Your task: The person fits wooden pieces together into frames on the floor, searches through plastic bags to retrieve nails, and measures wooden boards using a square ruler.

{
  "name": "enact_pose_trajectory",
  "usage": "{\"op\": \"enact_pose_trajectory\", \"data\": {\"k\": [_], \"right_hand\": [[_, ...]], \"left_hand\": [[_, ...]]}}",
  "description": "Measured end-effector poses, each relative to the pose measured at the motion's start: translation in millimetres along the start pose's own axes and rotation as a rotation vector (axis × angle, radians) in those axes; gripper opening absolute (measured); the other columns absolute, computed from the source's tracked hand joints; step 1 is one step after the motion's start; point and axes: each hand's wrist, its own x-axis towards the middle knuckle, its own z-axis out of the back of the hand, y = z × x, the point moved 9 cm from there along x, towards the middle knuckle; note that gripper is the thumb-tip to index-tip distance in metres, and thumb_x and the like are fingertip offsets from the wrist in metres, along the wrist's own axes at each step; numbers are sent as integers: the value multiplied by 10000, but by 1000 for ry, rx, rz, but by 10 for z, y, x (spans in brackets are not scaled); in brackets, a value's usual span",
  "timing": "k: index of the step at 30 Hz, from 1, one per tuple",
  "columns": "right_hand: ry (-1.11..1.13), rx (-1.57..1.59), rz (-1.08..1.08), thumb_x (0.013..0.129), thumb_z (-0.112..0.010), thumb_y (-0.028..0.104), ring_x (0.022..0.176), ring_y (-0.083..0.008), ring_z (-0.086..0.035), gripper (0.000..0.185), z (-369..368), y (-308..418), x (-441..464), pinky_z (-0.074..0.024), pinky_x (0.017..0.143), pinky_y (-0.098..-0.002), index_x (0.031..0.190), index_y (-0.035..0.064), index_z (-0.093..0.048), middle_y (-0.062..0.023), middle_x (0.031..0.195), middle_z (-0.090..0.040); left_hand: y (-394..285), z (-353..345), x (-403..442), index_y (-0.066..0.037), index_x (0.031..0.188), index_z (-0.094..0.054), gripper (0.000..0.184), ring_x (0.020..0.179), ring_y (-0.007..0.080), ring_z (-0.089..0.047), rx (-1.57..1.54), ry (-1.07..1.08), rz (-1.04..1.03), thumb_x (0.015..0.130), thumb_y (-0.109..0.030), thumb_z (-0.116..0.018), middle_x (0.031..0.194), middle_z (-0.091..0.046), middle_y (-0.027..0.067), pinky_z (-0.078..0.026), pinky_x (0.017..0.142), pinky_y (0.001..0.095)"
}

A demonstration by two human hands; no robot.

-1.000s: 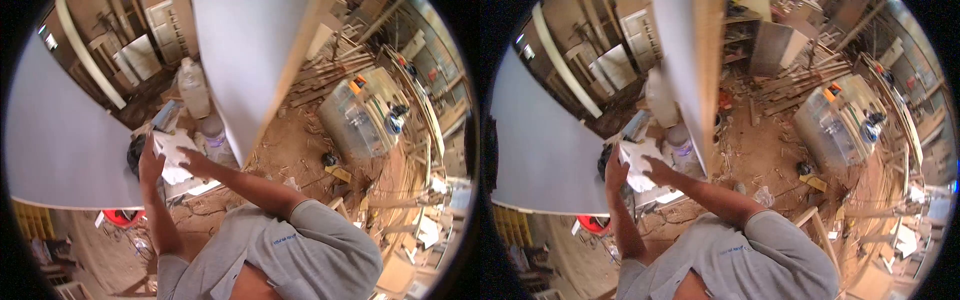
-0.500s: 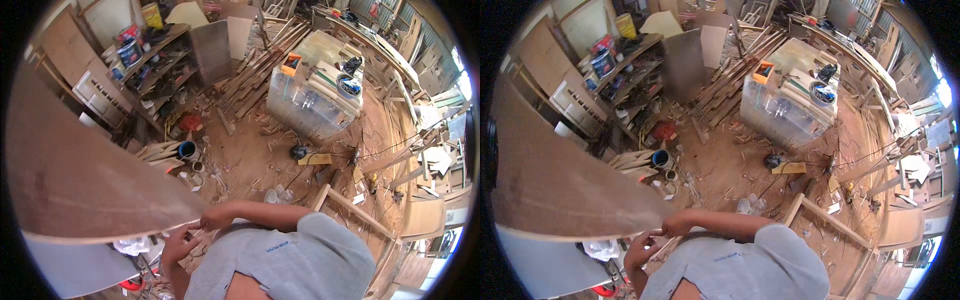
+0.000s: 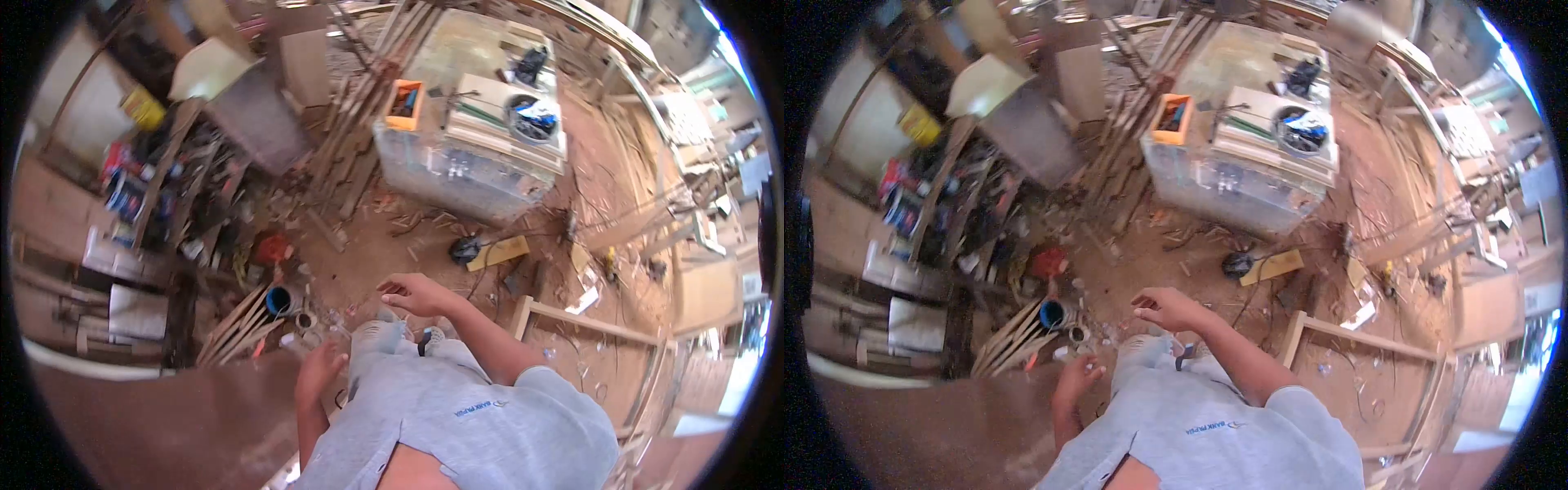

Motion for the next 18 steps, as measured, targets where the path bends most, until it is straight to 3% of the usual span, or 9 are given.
{"op": "enact_pose_trajectory", "data": {"k": [3,6,7,10,12,13,18], "right_hand": [[-128,-51,-151,1013,-707,263,1105,-264,-729,378,564,-457,179,-563,967,-387,1305,23,-690,-166,1196,-761],[-318,-41,-239,1000,-718,269,1078,-250,-728,381,1119,-950,339,-560,955,-375,1290,22,-698,-152,1162,-766],[-399,-56,-263,996,-722,269,1069,-246,-727,382,1396,-1029,361,-558,951,-371,1289,24,-699,-148,1154,-766],[-635,-89,-391,983,-732,234,1045,-206,-715,366,2063,-954,323,-555,940,-356,1287,34,-702,-115,1126,-767],[-804,-47,-380,977,-736,215,1035,-185,-707,364,2467,-869,304,-552,937,-349,1292,35,-700,-99,1112,-765],[-900,-35,-362,960,-748,231,1023,-226,-735,360,2655,-885,291,-571,925,-354,1267,46,-713,-137,1115,-770],[-1138,128,-317,963,-736,161,977,-166,-721,339,3331,-1134,293,-569,900,-321,1266,12,-705,-114,1058,-769]], "left_hand": [[-105,-60,778,-26,1364,-660,553,1070,311,-750,82,78,-58,901,-287,-811,1242,-741,203,-576,930,428],[-394,-24,1741,-33,1359,-671,553,1092,309,-748,-44,243,-32,892,-290,-821,1238,-742,206,-579,944,430],[-307,-80,2305,-42,1349,-678,533,1093,321,-744,71,240,-142,894,-283,-814,1246,-735,214,-580,944,439],[-1068,277,3111,-39,1342,-678,510,1053,338,-741,298,156,-326,901,-264,-799,1235,-736,217,-582,926,435],[-1588,534,3534,-20,1346,-662,509,1040,338,-733,242,150,-409,902,-236,-786,1224,-739,208,-580,914,421],[-1903,709,3662,-13,1348,-657,513,1044,332,-733,213,156,-436,901,-231,-785,1227,-739,205,-579,914,417],[-2865,1155,4264,0,1354,-642,518,1034,291,-739,188,151,-489,904,-215,-786,1244,-735,186,-581,904,399]]}}
